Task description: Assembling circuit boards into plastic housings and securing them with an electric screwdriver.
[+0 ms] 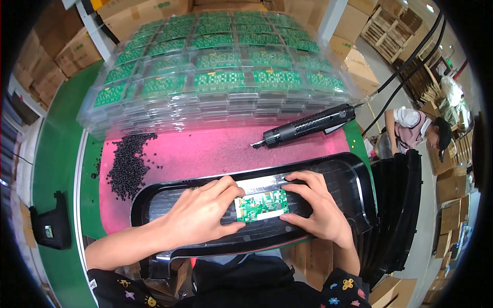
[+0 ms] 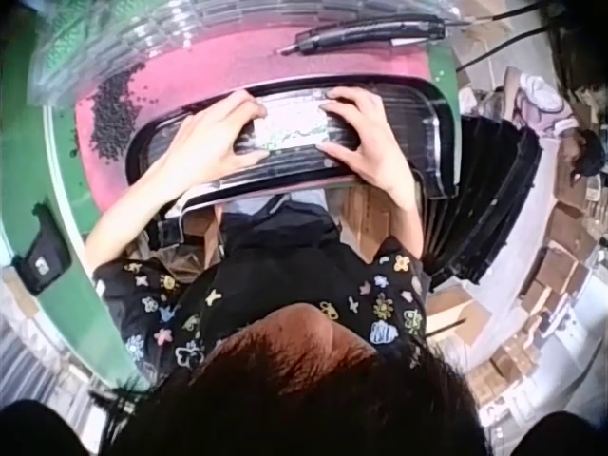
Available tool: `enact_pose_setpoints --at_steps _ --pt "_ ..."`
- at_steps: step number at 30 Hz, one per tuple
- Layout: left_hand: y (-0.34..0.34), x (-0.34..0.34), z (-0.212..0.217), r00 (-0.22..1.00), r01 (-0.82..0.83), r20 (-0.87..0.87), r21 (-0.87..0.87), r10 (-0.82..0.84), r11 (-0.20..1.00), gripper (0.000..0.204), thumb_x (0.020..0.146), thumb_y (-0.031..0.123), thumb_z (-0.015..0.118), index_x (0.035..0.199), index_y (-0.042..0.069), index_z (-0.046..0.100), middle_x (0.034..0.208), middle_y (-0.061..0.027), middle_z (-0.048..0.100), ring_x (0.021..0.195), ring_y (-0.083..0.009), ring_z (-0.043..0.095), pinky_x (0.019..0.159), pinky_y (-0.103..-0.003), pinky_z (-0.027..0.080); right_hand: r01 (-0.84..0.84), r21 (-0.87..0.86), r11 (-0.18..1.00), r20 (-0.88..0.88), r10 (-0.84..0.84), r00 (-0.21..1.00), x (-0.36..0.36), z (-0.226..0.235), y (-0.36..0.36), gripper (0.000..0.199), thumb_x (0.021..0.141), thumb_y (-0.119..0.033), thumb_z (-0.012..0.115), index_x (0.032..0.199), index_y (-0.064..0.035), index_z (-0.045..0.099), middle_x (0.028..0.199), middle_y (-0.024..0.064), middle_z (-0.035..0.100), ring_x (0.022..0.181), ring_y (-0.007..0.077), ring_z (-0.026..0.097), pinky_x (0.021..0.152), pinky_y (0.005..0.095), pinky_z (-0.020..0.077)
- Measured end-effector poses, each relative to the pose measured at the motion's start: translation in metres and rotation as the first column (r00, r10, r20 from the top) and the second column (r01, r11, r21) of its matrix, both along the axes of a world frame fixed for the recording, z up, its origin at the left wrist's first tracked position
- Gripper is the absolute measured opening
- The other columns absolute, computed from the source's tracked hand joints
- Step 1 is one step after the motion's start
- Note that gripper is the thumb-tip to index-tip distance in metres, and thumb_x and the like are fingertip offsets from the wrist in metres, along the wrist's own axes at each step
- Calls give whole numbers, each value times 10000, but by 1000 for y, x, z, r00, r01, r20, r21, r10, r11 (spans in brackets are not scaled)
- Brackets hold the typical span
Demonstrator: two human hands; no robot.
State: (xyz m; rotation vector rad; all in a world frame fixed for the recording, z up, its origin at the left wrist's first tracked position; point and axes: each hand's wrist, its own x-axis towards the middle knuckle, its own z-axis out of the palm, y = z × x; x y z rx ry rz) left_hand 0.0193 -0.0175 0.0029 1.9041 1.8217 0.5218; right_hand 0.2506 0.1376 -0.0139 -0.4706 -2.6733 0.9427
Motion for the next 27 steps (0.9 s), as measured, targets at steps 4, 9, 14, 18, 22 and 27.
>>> enact_pose_setpoints --at_steps 4,9,14,18,22,27 --pt "0 -1 -1 1000 7 1 -5 -7 1000 508 760 277 809 1149 46 579 1094 -79 589 893 -284 666 647 -382 554 7 -1 1000 7 -7 1000 0 0 -1 552 733 -170 822 1222 -62 590 1314 138 514 1237 358 447 1058 434 377" --pt "-4 -3 1 1000 7 -18 61 -6 998 497 782 277 799 1160 48 572 1064 -83 591 852 -260 665 643 -369 548 -4 -14 1000 -5 4 1000 -2 0 -1 595 721 -184 830 1245 -64 575 1309 139 515 1243 358 444 1056 431 368" --pt "-9 -30 36 943 -240 282 198 179 950 228 819 128 759 998 26 661 850 -93 669 678 -172 643 583 -285 501 291 102 951 -107 -280 954 -1 32 -8 613 696 -107 787 1258 -35 553 1256 167 536 1182 344 476 1025 412 365" --pt "-27 -81 37 873 -430 -19 440 487 788 158 817 72 739 925 -26 680 812 -115 676 694 -212 661 619 -294 517 489 366 792 -191 -451 872 -5 54 22 532 838 -48 639 1348 -33 486 1203 173 533 1139 343 500 1034 409 374" --pt "-42 -117 11 900 -378 -162 175 405 909 236 741 47 758 960 -14 695 889 -139 680 792 -278 680 712 -357 539 468 413 781 -42 -497 867 4 43 90 474 917 -105 620 1368 -81 475 1231 164 525 1144 288 525 1029 397 391" --pt "-43 -119 -1 942 -297 -117 154 316 942 263 682 15 764 937 -11 701 843 -152 676 803 -307 681 726 -387 536 511 -305 804 -177 -575 799 -30 31 95 451 938 -36 601 1344 -62 406 1254 121 452 1055 154 569 885 281 484"
